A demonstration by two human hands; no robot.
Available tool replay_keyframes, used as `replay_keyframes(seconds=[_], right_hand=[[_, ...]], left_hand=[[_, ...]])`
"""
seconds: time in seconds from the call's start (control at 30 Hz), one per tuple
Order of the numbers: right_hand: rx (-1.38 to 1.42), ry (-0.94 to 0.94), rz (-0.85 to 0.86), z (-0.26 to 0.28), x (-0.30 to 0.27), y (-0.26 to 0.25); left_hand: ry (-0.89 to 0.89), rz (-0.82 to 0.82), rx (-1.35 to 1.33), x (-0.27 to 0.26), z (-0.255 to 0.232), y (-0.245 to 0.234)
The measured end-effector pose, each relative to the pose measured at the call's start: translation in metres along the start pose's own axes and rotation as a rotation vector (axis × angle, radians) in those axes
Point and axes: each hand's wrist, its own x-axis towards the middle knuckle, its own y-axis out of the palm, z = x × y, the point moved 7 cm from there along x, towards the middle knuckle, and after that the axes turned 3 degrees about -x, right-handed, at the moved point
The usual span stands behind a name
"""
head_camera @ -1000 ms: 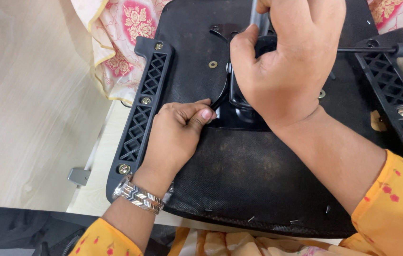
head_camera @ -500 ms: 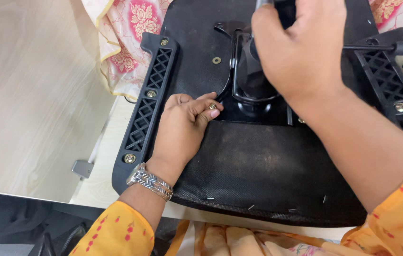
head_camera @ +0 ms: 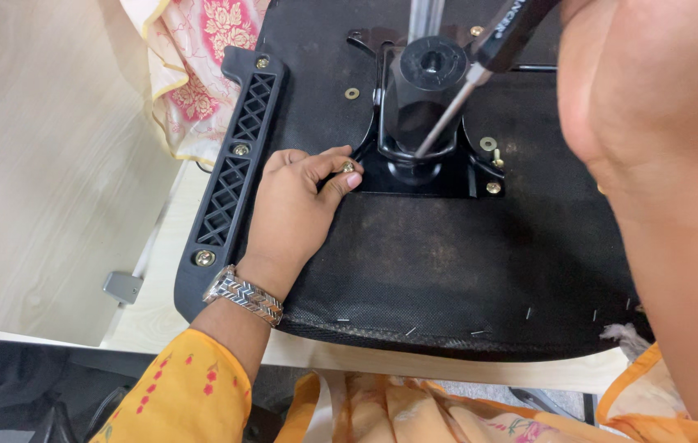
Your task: The person uses a screwdriver to tighten screws on the underside of a black office chair, securing the central gas-lift mechanism to the seat base. The person repeatedly turns the screwdriver to fasten the hardware.
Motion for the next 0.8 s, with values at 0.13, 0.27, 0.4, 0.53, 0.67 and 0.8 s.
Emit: replay_keyframes(seconds=[0.13,0.27,0.4,0.53,0.67,0.8], right_hand=[[0.236,0.000,-0.006,0.009,-0.005,0.011],[0.365,-0.035,0.057,0.018,-0.004,0.032],[0.421,-0.060,0.145,0.017,-0.001,0.051],[0.438,-0.051,0.185,0.012,-0.002,0.063],[0.522,0.008,0.140,0.007,-0.002,0.072],[0.528,0.059,0.106,0.007,-0.003,0.076]], left_hand=[[0.023,0.006,-0.004,-0.002,-0.002,0.000],[0.034,0.010,-0.014,-0.003,-0.002,-0.001],[0.013,-0.008,-0.003,-0.002,-0.003,-0.002],[-0.019,-0.019,0.011,-0.001,-0.001,-0.002],[-0.017,-0.018,0.002,-0.001,-0.001,-0.002],[-0.018,-0.024,-0.007,-0.001,-0.001,-0.002]])
